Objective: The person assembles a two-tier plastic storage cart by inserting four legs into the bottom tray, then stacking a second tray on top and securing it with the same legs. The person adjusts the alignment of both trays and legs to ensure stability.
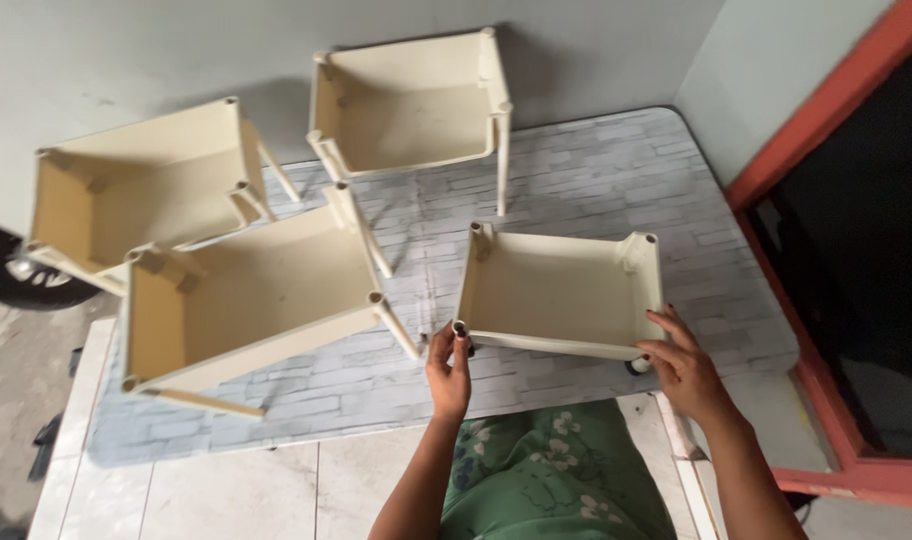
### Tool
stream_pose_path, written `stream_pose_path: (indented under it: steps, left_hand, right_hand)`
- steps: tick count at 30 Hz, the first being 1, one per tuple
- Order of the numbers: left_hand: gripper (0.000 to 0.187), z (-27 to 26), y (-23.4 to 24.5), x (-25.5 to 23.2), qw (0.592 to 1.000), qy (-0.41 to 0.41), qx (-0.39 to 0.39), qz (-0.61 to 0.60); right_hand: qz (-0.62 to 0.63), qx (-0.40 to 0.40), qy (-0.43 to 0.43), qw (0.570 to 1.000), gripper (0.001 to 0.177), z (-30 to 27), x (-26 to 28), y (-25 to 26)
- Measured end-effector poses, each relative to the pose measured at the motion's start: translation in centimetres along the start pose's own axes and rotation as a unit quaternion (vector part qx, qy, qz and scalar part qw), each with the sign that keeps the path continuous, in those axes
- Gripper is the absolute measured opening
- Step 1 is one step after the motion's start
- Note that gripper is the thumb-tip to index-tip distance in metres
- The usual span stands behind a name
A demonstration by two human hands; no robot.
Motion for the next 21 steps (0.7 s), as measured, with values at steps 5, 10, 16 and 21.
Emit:
stream_pose_path:
  steps: [5, 10, 16, 21]
  left_hand:
    - [0.039, -0.8, 1.3, -0.9, 1.000, -0.016, 0.003, 0.004]
    - [0.043, -2.6, 3.8, -1.6, 0.997, -0.029, -0.025, 0.063]
    - [0.038, -5.5, 12.6, 1.1, 0.974, -0.043, -0.211, 0.075]
    - [0.063, -7.7, 22.6, 0.6, 0.878, -0.143, -0.422, 0.178]
  right_hand:
    - [-0.101, -0.032, 0.061, 0.992, 0.024, 1.3, 3.8, 1.0]
    - [-0.098, -0.043, 0.074, 0.991, 0.039, 2.8, 10.1, 2.7]
    - [0.076, -0.046, 0.180, 0.980, 0.033, 7.3, 17.9, -0.8]
    - [0.135, 0.106, 0.111, 0.979, 0.037, 11.6, 21.1, -10.7]
Point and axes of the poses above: each hand's wrist, its own z-axis towards the middle knuckle, its own y-axis out of the back of the hand, x = y × z, the point moved 7 cm from there along z, towards the middle knuckle, and after that the axes turned 10 degrees about x, right-handed, at the moved point
